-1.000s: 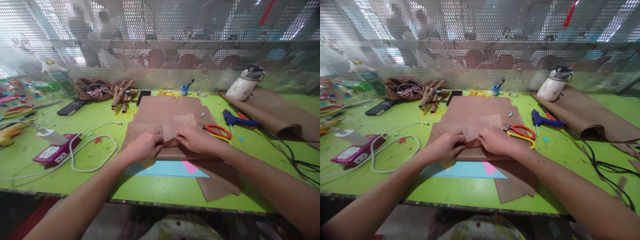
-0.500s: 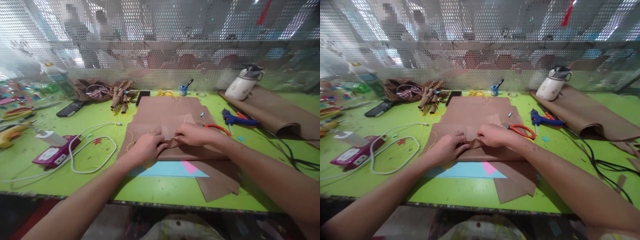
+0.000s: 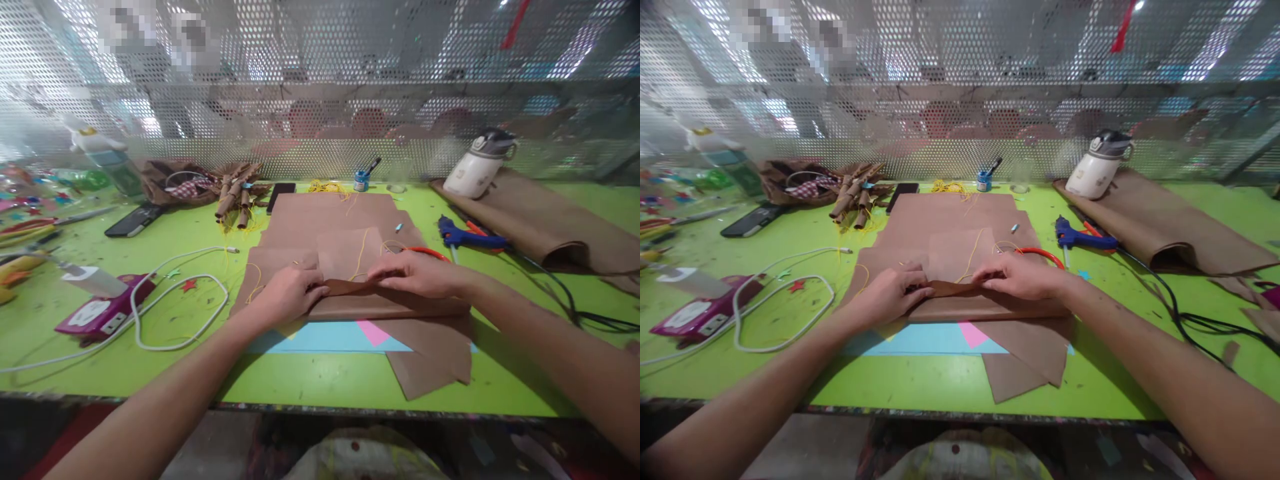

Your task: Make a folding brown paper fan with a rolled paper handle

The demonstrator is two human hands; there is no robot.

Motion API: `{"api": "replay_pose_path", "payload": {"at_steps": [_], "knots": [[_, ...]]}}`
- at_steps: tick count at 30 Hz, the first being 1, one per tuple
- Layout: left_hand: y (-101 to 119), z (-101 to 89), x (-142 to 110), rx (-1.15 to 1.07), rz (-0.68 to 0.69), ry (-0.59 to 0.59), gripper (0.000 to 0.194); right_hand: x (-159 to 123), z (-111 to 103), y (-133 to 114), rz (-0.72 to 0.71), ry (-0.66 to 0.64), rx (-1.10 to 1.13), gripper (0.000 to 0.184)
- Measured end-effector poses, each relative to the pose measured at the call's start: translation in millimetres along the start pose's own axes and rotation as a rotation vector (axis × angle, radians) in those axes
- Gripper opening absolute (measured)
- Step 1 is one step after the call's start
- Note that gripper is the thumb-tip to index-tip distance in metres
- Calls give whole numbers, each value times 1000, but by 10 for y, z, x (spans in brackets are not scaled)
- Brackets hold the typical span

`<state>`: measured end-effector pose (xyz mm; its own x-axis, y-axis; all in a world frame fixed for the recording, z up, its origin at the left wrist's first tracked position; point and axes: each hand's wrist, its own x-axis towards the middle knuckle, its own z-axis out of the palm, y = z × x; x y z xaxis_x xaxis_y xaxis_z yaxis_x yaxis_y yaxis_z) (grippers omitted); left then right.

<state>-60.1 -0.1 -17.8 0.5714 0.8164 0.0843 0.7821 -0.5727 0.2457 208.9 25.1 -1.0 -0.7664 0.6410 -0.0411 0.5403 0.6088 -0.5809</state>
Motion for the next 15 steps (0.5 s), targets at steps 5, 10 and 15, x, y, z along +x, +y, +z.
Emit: {"api": "replay_pose_path", "payload": {"at_steps": [5, 10, 15], "knots": [[-16, 6, 6, -10, 1, -16, 26, -58, 143, -10, -148, 88, -27, 26], [-14, -11, 2, -2, 30, -3, 27, -124, 186, 102, -174, 159, -83, 23], [-22, -11, -9, -15, 25, -12, 26, -227, 227, 171, -201, 238, -155, 21]]}}
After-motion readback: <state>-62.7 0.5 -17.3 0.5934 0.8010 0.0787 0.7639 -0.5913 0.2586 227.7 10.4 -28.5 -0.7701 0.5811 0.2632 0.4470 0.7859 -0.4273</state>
